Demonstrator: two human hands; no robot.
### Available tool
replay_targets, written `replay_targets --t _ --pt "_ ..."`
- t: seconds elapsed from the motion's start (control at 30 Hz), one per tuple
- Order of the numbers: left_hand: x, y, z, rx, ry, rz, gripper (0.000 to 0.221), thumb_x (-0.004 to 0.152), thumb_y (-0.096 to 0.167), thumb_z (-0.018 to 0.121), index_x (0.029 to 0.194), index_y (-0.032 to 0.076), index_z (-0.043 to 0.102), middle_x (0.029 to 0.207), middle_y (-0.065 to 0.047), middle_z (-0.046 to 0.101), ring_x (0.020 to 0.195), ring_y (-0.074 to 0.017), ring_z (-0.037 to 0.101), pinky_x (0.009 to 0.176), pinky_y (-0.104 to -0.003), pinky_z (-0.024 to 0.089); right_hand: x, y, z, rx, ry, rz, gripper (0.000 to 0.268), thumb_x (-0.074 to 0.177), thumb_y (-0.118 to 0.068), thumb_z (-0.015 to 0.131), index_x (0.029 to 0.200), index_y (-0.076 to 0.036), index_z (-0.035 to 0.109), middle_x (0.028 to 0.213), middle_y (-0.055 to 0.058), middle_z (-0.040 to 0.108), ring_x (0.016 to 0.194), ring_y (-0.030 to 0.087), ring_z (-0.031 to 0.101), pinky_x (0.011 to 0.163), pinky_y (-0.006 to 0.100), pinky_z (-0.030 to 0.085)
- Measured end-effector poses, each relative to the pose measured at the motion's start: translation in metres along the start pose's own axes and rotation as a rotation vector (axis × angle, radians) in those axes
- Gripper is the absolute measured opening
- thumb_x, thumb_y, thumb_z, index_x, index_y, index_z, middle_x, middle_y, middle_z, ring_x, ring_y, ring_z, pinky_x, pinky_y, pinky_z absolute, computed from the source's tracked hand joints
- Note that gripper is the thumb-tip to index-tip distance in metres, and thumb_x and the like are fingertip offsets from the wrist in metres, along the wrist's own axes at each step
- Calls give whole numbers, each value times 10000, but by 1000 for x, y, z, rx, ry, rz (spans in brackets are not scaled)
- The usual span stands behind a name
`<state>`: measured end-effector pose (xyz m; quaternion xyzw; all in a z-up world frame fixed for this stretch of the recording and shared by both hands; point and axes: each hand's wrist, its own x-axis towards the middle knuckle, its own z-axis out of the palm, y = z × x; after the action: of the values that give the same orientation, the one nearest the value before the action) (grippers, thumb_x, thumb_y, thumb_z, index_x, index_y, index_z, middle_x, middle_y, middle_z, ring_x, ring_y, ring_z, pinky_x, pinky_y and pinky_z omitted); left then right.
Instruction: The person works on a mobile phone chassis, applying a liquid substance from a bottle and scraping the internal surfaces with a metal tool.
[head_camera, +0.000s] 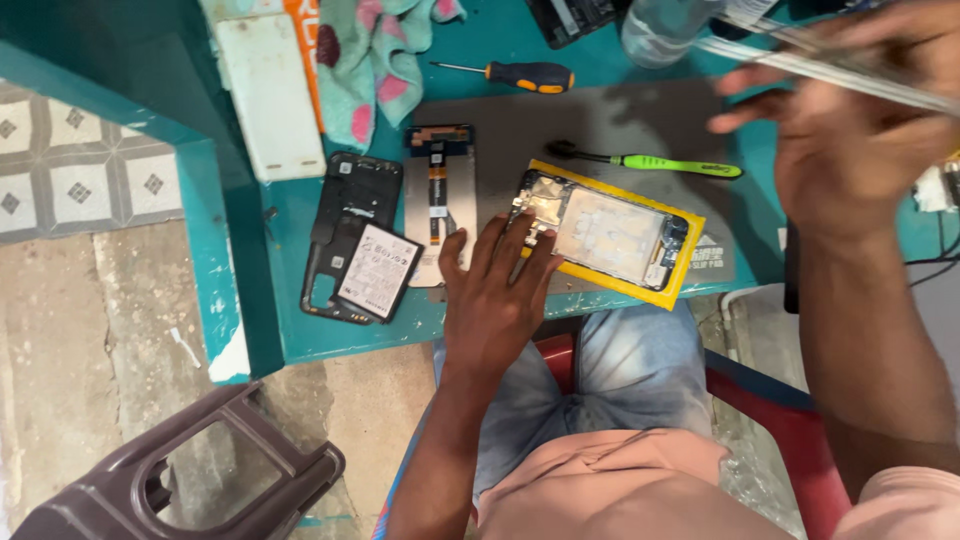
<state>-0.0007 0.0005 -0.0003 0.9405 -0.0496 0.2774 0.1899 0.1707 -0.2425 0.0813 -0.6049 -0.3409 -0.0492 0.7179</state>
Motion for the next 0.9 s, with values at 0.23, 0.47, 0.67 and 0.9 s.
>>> replay_targets --t 0.23,0.47,0.67,0.9 --pt "1 -1 0 14 -15 2 279 968 269 783 1214 143 747 1367 -54 658 1305 -242 584 1101 -544 347 -61 -3 -49 174 361 61 257 1076 -176 653 1256 -31 542 1182 172 665 1069 293 741 812 379 676" --pt "3 1 -2 -7 -20 -10 293 952 265 783 1214 138 744 1373 -59 654 1302 -248 585 1091 -545 348 -116 -13 -41 222 436 160 217 1094 -117 668 1243 15 583 1165 177 689 1063 324 747 813 387 673" --pt "1 -1 -2 -27 -21 -6 296 960 254 785 1223 127 737 1384 -69 646 1315 -259 581 1104 -549 347 -147 -7 52 142 286 302 183 1109 -67 680 1232 54 619 1150 182 710 1057 351 751 813 394 671" --pt "-4 -4 1 -48 7 5 282 970 239 788 1227 134 741 1381 -68 644 1331 -262 583 1142 -549 341 -127 -2 81 -778 130 282 243 841 7 864 1046 61 745 814 139 749 660 204 676 627 312 523"
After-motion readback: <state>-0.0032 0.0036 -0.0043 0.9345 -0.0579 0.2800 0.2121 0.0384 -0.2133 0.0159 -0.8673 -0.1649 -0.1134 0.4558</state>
